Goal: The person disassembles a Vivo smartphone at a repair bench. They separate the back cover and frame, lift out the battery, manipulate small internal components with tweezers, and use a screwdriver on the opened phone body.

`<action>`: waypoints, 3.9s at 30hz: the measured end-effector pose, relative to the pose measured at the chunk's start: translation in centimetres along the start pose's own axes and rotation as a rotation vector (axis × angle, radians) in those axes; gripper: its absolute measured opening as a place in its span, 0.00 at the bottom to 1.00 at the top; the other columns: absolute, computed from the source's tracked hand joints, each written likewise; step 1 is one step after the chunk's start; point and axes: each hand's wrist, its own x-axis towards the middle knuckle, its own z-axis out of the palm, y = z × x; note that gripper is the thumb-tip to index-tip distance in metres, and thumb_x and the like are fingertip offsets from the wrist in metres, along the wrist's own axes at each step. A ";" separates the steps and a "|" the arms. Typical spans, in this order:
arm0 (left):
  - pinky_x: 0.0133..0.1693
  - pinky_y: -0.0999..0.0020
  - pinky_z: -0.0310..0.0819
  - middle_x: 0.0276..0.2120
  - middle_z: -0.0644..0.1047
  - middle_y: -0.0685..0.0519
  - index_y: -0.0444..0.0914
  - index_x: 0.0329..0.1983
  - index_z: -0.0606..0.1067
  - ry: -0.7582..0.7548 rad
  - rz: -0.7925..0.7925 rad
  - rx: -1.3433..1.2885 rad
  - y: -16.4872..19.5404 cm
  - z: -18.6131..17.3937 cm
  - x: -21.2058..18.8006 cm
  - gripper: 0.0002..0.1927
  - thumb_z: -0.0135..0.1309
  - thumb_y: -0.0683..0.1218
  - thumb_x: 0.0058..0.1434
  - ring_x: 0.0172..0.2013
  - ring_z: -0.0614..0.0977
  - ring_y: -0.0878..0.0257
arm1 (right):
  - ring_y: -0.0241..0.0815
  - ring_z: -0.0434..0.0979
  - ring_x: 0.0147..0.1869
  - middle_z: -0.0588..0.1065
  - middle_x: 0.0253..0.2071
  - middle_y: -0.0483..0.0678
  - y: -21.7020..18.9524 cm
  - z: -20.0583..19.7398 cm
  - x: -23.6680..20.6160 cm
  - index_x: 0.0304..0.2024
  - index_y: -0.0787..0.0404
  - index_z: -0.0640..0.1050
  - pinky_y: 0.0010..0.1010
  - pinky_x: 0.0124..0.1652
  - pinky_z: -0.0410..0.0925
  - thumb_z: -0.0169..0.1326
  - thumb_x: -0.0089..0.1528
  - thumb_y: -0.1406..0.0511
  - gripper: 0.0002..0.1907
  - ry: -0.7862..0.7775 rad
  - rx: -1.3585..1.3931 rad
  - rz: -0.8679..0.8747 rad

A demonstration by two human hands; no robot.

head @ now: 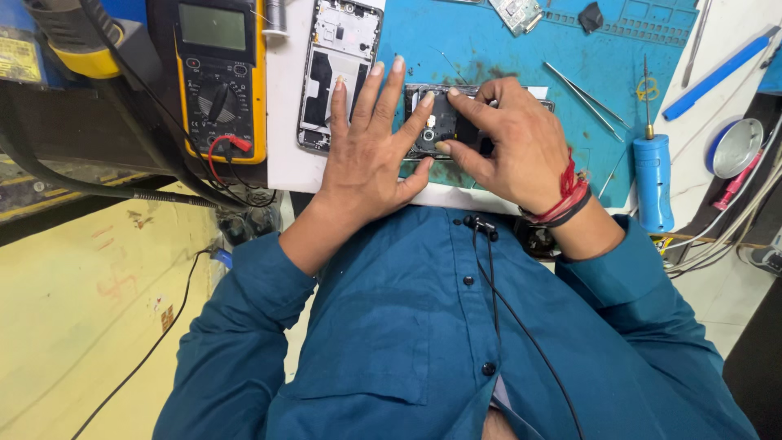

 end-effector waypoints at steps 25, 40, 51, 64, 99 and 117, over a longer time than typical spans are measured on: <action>0.72 0.41 0.50 0.70 0.68 0.45 0.39 0.55 0.83 0.235 0.175 0.081 0.0 0.6 -1.6 0.15 0.59 0.51 0.71 0.71 0.66 0.50 | 0.50 0.70 0.49 0.72 0.52 0.51 -1.8 0.9 -1.1 0.60 0.61 0.80 0.40 0.46 0.66 0.65 0.64 0.55 0.26 0.099 -0.281 -0.065; 0.71 0.34 0.41 0.69 0.68 0.43 0.39 0.60 0.77 0.132 0.108 -0.099 0.7 -0.2 0.1 0.24 0.61 0.55 0.66 0.70 0.65 0.49 | 0.50 0.72 0.58 0.73 0.63 0.50 -1.3 2.2 -2.7 0.54 0.62 0.82 0.41 0.55 0.65 0.66 0.65 0.58 0.19 0.216 -0.241 -0.105; 0.70 0.31 0.30 0.69 0.67 0.41 0.35 0.66 0.73 -0.027 0.147 -0.018 1.0 -0.9 1.5 0.30 0.59 0.57 0.67 0.72 0.63 0.48 | 0.57 0.72 0.63 0.73 0.62 0.55 -0.1 1.4 -3.8 0.56 0.63 0.79 0.49 0.62 0.63 0.63 0.63 0.62 0.20 0.273 -0.087 -0.111; 0.70 0.32 0.25 0.71 0.66 0.41 0.38 0.67 0.74 0.043 0.077 0.011 2.1 1.5 0.4 0.32 0.60 0.61 0.67 0.73 0.62 0.48 | 0.46 0.78 0.47 0.76 0.52 0.54 11.8 -2.9 -11.8 0.56 0.67 0.77 0.36 0.48 0.71 0.58 0.68 0.75 0.14 0.708 -0.193 0.326; 0.74 0.39 0.39 0.58 0.76 0.49 0.38 0.60 0.74 0.355 0.077 -0.140 1.7 1.5 -0.6 0.21 0.63 0.45 0.65 0.59 0.78 0.53 | 0.47 0.75 0.29 0.75 0.29 0.49 4.2 -1.2 -11.3 0.31 0.60 0.81 0.37 0.31 0.66 0.66 0.62 0.62 0.10 0.207 0.115 0.269; 0.75 0.41 0.46 0.59 0.76 0.46 0.39 0.60 0.66 0.501 -0.059 -0.283 1.8 1.0 -1.4 0.23 0.55 0.37 0.61 0.60 0.78 0.51 | 0.52 0.82 0.42 0.80 0.40 0.58 21.7 -2.8 -28.1 0.46 0.71 0.80 0.39 0.42 0.73 0.57 0.67 0.65 0.13 0.405 -0.243 1.028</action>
